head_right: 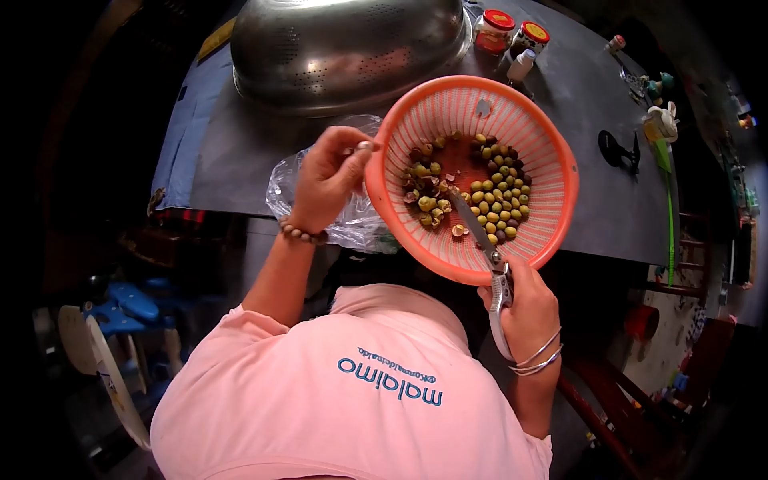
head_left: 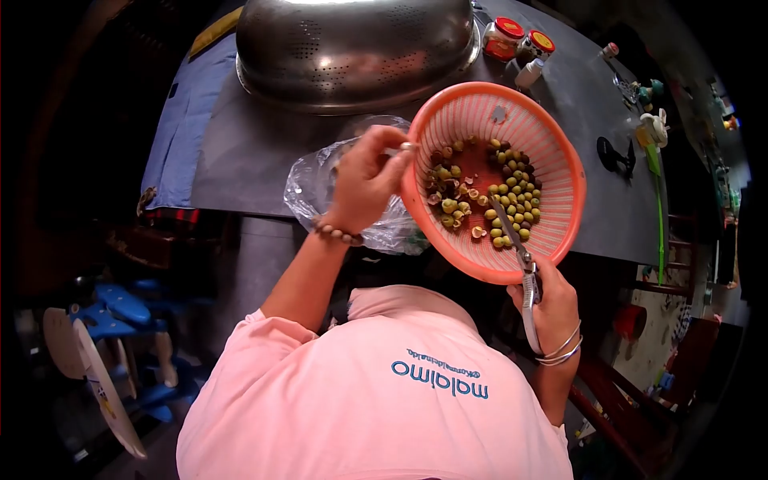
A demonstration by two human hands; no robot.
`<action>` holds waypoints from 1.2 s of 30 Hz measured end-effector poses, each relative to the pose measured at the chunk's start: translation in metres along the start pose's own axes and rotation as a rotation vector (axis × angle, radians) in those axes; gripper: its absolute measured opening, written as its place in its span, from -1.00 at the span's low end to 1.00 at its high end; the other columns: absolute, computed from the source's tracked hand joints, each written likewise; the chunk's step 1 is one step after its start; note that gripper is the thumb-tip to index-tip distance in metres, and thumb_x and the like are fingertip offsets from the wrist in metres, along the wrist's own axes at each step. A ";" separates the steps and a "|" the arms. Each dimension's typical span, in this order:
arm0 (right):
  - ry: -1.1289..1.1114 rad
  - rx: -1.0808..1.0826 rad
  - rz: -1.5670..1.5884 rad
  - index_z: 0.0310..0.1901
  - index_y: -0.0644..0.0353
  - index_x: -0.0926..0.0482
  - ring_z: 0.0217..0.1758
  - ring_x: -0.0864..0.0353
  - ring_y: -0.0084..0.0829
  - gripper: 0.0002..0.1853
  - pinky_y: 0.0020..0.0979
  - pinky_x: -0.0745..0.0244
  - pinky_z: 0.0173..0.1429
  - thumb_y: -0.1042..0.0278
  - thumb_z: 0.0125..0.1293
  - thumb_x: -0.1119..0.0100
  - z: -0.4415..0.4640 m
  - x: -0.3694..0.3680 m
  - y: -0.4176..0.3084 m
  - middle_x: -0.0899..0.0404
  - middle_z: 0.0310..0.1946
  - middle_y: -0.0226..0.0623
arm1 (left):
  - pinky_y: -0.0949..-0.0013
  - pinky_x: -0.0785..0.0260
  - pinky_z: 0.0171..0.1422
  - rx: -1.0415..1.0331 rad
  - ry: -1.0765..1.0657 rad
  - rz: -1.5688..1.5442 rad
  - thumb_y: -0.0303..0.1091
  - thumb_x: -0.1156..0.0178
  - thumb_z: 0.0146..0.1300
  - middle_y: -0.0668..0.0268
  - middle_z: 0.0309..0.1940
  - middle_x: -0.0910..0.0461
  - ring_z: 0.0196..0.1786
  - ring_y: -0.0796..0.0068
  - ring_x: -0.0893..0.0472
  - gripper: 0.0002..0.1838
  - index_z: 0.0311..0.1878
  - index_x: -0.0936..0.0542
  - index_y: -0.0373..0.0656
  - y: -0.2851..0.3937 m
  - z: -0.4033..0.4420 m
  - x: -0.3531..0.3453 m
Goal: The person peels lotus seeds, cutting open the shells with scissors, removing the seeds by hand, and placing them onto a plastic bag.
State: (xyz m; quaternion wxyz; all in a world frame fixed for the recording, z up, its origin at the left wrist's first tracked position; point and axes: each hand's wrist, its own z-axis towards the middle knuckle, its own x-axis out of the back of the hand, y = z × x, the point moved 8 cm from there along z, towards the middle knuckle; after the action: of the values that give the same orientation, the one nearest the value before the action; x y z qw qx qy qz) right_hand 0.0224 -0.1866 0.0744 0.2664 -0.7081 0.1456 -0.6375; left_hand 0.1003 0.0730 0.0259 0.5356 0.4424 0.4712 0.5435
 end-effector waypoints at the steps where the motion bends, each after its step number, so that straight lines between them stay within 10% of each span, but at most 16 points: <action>1: 0.006 0.017 0.001 -0.11 0.24 -0.45 -0.36 -0.57 -0.06 -0.58 -0.23 -0.46 -0.29 0.43 -0.02 -0.38 0.000 0.000 0.001 -0.53 -0.40 -0.07 | 0.66 -0.34 -0.43 0.045 0.054 0.088 -0.47 -0.10 0.29 0.42 -0.30 -0.57 -0.49 0.79 -0.44 -0.89 -0.14 -0.47 -0.23 -0.004 -0.002 0.016; 11: 0.009 0.034 0.008 -0.10 0.22 -0.43 -0.30 -0.57 -0.03 -0.57 -0.23 -0.47 -0.27 0.40 -0.02 -0.38 0.003 -0.004 -0.002 -0.54 -0.32 -0.07 | 0.66 -0.30 -0.39 -0.182 0.114 0.809 -0.58 -0.16 0.16 0.46 -0.34 -0.56 -0.51 0.77 -0.39 -0.87 -0.21 -0.56 -0.22 -0.015 -0.003 0.047; 18: 0.039 -0.024 0.044 -0.10 0.22 -0.43 -0.32 -0.57 -0.05 -0.56 -0.23 -0.45 -0.28 0.43 -0.03 -0.39 0.001 0.000 0.005 -0.53 -0.36 -0.06 | 0.62 -0.21 -0.51 0.219 -0.071 -0.554 -0.32 -0.09 0.34 0.36 -0.36 -0.54 -0.50 0.68 -0.39 -0.82 -0.15 -0.51 -0.24 -0.015 -0.001 -0.020; 21: 0.090 -0.002 0.045 -0.10 0.22 -0.43 -0.34 -0.58 -0.06 -0.56 -0.23 -0.45 -0.30 0.44 -0.03 -0.39 0.001 0.005 0.005 -0.54 -0.37 -0.06 | 0.49 -0.35 -0.29 0.615 0.024 -1.289 -0.20 -0.03 0.37 0.16 -0.16 -0.48 -0.16 0.40 -0.45 -0.72 -0.12 -0.47 -0.26 -0.034 -0.007 -0.063; 28: 0.103 -0.023 0.072 -0.07 0.20 -0.44 -0.32 -0.59 -0.06 -0.54 -0.24 -0.47 -0.29 0.42 -0.02 -0.39 -0.005 0.008 0.014 -0.55 -0.35 -0.08 | 0.30 -0.36 0.07 0.849 0.247 -1.266 -0.15 -0.01 0.37 0.03 -0.08 -0.41 -0.03 0.20 -0.45 -0.65 -0.05 -0.39 -0.31 -0.062 -0.016 -0.102; 36: 0.110 -0.035 0.059 -0.05 0.18 -0.43 -0.29 -0.58 -0.04 -0.55 -0.21 -0.48 -0.27 0.38 0.01 -0.37 -0.007 0.005 0.022 -0.55 -0.32 -0.09 | 0.39 -0.43 0.18 0.598 -0.021 -1.102 -0.66 0.13 0.27 0.02 -0.01 -0.45 0.07 0.29 -0.51 -0.67 0.11 -0.34 -0.41 -0.035 -0.018 -0.115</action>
State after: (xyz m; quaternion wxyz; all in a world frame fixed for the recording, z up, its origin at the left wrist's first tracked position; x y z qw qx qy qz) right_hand 0.0195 -0.2088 0.0665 0.2644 -0.6717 0.1920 -0.6648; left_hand 0.0927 -0.0433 -0.0086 0.5947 0.2708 0.7565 0.0277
